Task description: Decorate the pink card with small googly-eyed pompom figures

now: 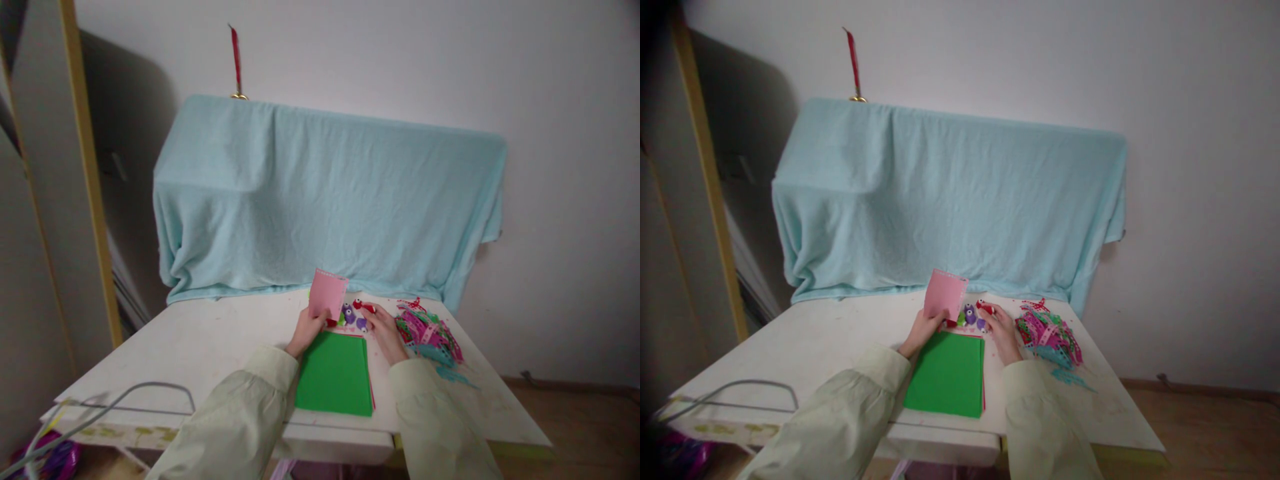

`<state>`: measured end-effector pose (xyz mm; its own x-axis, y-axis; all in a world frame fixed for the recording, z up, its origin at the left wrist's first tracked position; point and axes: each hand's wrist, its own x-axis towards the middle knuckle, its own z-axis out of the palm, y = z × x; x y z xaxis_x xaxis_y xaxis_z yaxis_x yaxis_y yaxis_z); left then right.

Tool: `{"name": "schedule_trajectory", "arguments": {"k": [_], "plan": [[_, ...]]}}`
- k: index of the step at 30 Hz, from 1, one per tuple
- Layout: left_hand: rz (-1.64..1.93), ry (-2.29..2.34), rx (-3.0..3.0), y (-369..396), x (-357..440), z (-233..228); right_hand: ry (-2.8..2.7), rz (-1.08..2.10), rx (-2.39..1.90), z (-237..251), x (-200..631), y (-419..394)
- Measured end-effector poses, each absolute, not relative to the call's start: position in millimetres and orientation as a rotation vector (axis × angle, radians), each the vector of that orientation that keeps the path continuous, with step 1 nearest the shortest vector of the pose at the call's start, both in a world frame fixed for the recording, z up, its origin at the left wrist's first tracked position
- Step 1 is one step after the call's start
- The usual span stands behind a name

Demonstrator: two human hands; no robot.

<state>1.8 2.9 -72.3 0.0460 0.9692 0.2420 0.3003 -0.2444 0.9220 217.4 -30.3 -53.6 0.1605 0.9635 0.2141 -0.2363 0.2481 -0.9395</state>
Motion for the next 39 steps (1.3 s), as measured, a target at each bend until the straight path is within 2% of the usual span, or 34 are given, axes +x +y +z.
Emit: {"name": "schedule_trajectory", "arguments": {"k": [12,26,39], "plan": [[1.17,1.057,1.702,-9.4,2.1,-52.5,-1.042,1.369,-0.797,-47.4,207.0,-33.3],[1.15,0.935,1.64,-11.8,10.1,-54.9,-1.192,1.244,-0.863,-49.5,201.2,-36.2],[1.215,1.03,1.709,-12.4,9.3,-52.8,-1.12,1.303,-0.845,-49.9,198.5,-35.6]]}}
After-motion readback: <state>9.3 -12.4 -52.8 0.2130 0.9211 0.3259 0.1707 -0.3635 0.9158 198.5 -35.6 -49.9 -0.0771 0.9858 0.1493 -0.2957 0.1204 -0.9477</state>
